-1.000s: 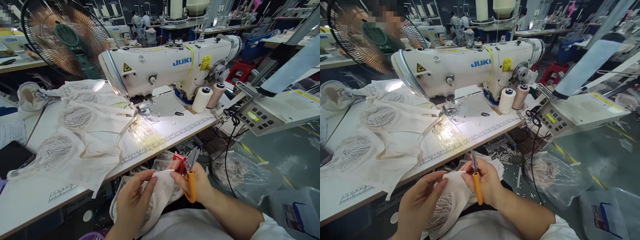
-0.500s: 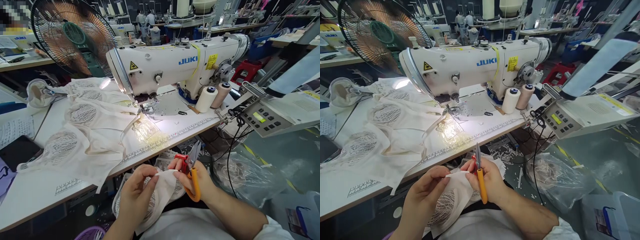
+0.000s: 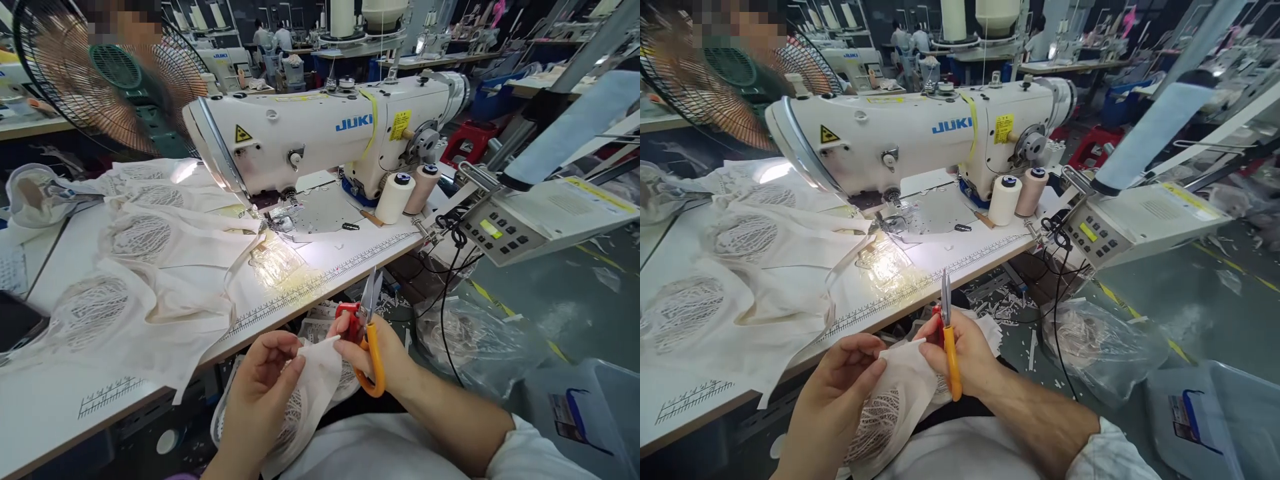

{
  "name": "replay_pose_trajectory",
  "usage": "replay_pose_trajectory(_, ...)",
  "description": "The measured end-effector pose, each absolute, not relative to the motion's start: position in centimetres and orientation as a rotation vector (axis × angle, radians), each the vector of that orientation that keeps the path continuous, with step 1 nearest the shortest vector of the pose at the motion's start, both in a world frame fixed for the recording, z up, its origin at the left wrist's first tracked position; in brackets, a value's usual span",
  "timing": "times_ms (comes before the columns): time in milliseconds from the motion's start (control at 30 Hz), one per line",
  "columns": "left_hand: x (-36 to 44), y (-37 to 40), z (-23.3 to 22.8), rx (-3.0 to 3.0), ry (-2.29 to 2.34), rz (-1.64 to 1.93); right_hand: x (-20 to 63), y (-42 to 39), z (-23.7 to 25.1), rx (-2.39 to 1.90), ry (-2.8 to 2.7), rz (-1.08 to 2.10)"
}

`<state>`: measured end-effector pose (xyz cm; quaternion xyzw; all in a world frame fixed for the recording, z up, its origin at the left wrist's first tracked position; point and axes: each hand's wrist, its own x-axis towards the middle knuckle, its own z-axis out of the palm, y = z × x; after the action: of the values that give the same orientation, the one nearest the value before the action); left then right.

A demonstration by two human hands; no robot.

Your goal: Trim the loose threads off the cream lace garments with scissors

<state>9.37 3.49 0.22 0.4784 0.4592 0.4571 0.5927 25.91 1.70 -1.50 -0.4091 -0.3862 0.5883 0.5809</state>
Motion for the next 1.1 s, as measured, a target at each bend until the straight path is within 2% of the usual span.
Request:
replay_pose_trajectory(200, 9.1, 3.2, -0.7, 1.262, 1.106, 1.158, 25.8, 1.5, -1.4, -1.032, -0.898, 1.328)
replay_pose_trajectory(467, 8.9, 3.4, -1.0, 1.406, 1.037, 1.148, 25.7, 0.8, -2.5, -1.122, -1.073, 1.065)
replay_pose_trajectory(633, 9.2, 4.0, -2.0, 1.499, 1.029, 1.042, 26.6, 1.2, -2.8, -1.176, -1.426, 0.663)
replay_pose_trajectory(833, 7.1, 3.4, -3.9, 2.251, 1.194, 1.100, 30.5, 1.8, -4.3, -1.483, -1.556, 0.330)
replay_pose_trajectory(1000, 2.8, -0.7, -7.6, 2.710, 1.187, 0.611, 33.8, 1.1, -6.1, -1.684, -1.485, 0.282)
replay_pose_trajectory(1100, 1.2, -3.6, -10.8, 2.847, 1.345, 0.366, 34.0, 0.9, -6.5, -1.706, -1.435, 0.327)
